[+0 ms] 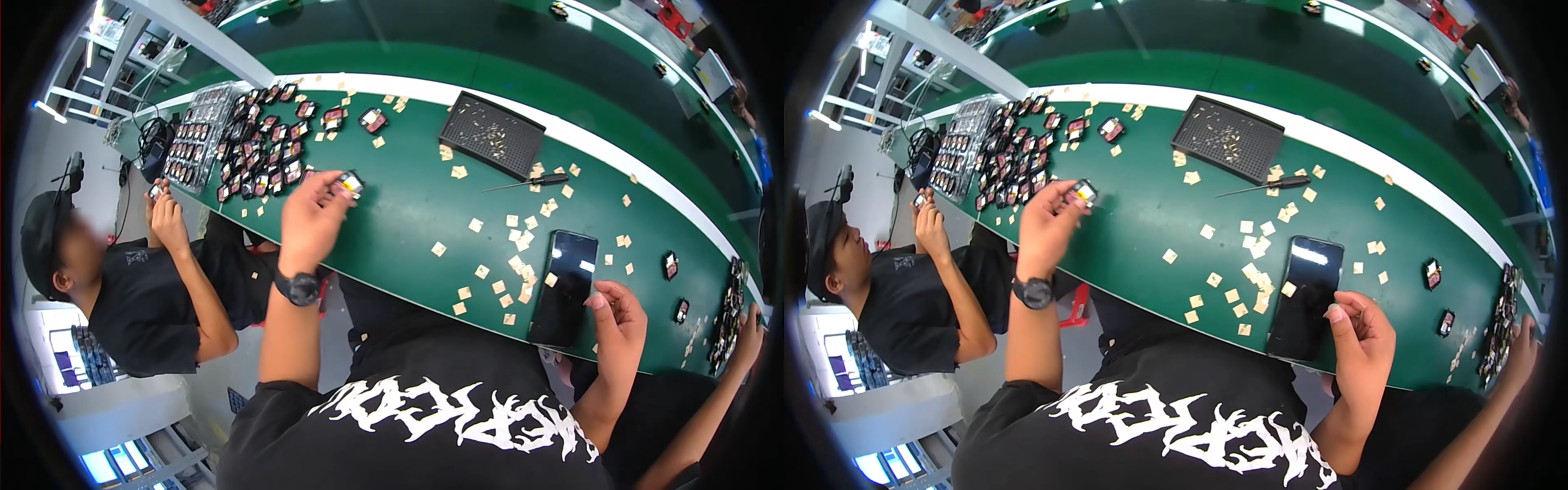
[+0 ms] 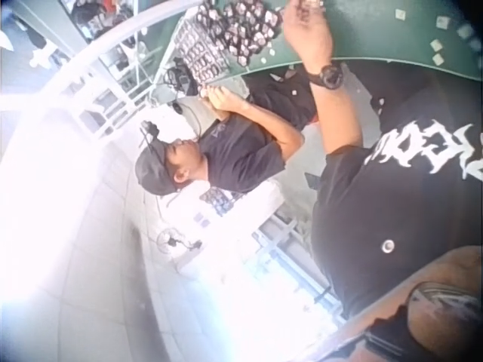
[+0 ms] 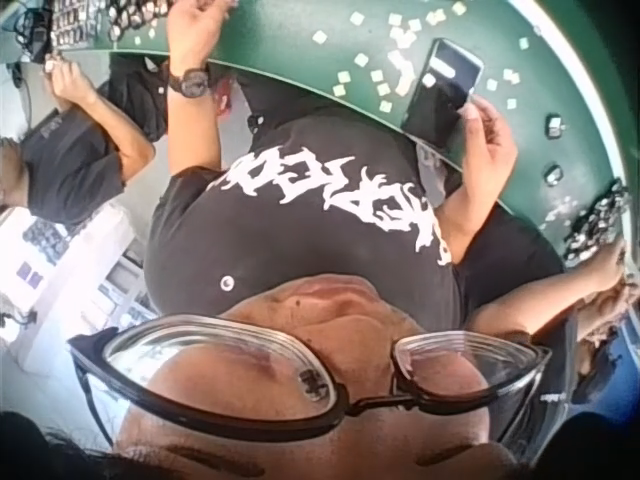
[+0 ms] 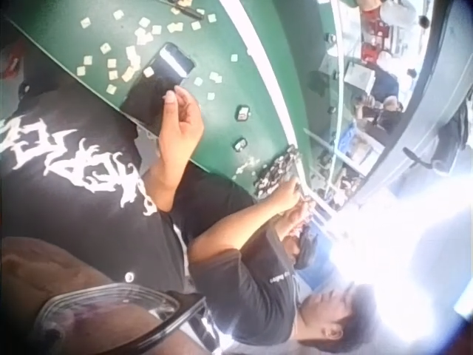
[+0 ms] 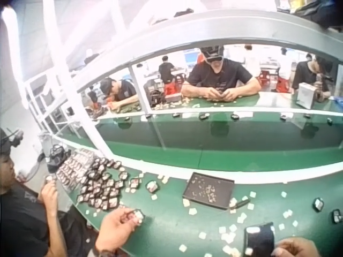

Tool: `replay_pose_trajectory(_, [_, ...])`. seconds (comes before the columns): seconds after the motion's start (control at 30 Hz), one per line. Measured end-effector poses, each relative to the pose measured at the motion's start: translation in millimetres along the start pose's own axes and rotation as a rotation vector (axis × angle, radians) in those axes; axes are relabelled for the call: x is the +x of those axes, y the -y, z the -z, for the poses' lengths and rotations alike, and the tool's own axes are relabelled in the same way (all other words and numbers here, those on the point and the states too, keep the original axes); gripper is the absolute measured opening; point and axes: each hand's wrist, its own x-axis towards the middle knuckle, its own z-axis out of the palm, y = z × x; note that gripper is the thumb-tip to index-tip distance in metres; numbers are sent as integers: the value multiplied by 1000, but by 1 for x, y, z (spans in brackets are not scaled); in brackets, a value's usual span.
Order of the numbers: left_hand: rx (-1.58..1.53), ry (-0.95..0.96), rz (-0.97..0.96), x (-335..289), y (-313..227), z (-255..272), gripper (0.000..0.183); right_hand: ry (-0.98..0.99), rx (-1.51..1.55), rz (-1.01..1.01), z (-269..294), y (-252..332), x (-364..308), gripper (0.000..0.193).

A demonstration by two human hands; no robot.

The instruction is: Manually assemble and apply small stickers or components to electronic device parts on a production line.

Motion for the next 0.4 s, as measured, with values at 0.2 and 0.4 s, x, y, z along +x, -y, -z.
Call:
replay_pose_trajectory(0.2, [378,38,-68,50,-15,8,26,31,13,0,-9,0,-4,21])
replay_pose_trajectory(0.4, [960,-12,-158,72,-35,9,38,128,-76,-16,-3,-8,-11,22])
